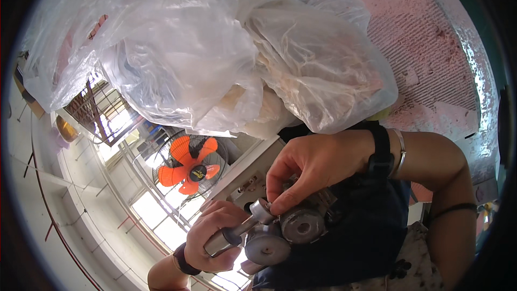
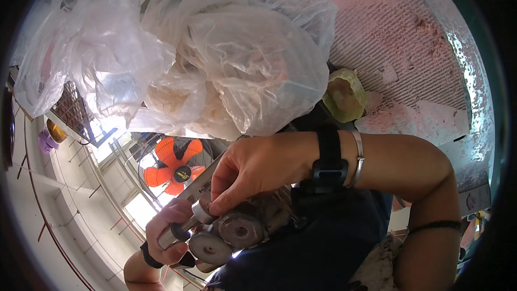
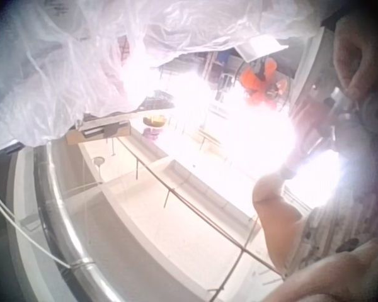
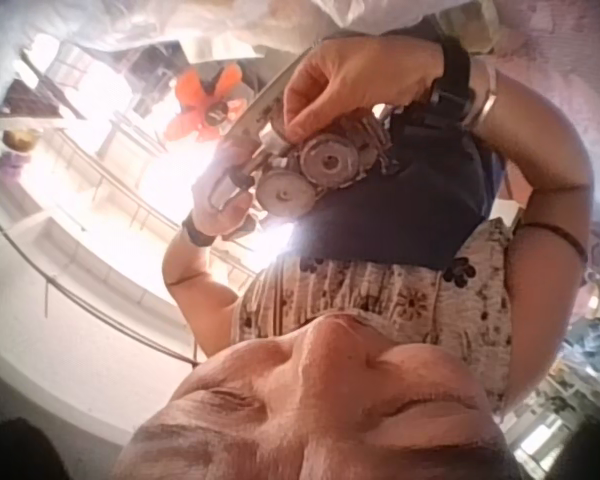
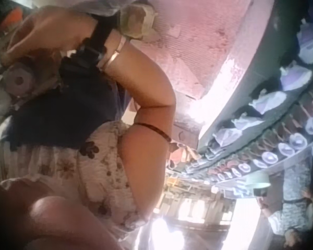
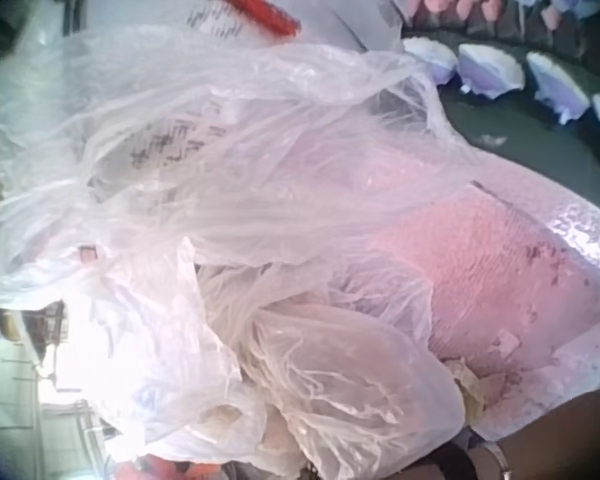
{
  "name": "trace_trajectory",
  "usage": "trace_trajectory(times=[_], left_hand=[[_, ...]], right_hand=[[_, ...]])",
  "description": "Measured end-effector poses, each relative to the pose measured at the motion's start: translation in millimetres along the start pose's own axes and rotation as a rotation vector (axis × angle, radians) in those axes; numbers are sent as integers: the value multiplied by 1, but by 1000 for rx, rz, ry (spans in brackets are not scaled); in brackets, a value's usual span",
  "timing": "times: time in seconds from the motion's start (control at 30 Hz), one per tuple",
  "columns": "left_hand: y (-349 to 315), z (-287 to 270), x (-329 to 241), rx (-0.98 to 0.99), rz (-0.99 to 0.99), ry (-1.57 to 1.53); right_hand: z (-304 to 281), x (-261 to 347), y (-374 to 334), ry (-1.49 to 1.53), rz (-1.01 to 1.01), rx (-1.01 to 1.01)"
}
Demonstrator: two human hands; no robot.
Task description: The recorder is adjusting the rollers, tensioners, and internal mechanisms of an industrial shoe component machine.
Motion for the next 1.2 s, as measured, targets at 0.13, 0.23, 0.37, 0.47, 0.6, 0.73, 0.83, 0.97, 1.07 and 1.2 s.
trace_trajectory(times=[0.13, 0.23, 0.37, 0.47, 0.6, 0.73, 0.83, 0.97, 1.07, 1.2], left_hand=[[1, -2, 0, 30, 17, 3], [3, 0, -2, 10, -7, -17], [11, -8, -6, 70, 40, 106], [18, -12, -11, 144, 70, 184], [18, -11, -8, 159, 76, 176], [16, -10, -6, 170, 85, 172], [16, -10, -5, 170, 93, 175], [15, -11, -4, 170, 117, 189], [14, -11, -4, 177, 99, 188], [16, -11, -3, 185, 105, 171]], right_hand=[[-1, 7, 0, -102, 5, 43], [-2, 6, 4, -49, 24, 120], [-1, -1, 11, -15, 10, 128], [-1, -2, 11, 2, 1, 127], [2, -6, 9, 77, -20, 130], [5, -14, 10, 196, -44, 137], [10, -17, 7, 222, -51, 72], [14, -21, 2, 235, -45, 28], [21, -22, -2, 264, -99, -73], [26, -27, 1, 246, -220, -187]])
Point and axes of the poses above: each hand's wrist, its own y-axis towards the middle knuckle, its own z-axis out of the palm, x = y × z, the point moved 1 cm from there along y, towards the middle knuckle, and after that the axes turned 12 degrees about z, right-handed, at the moved point
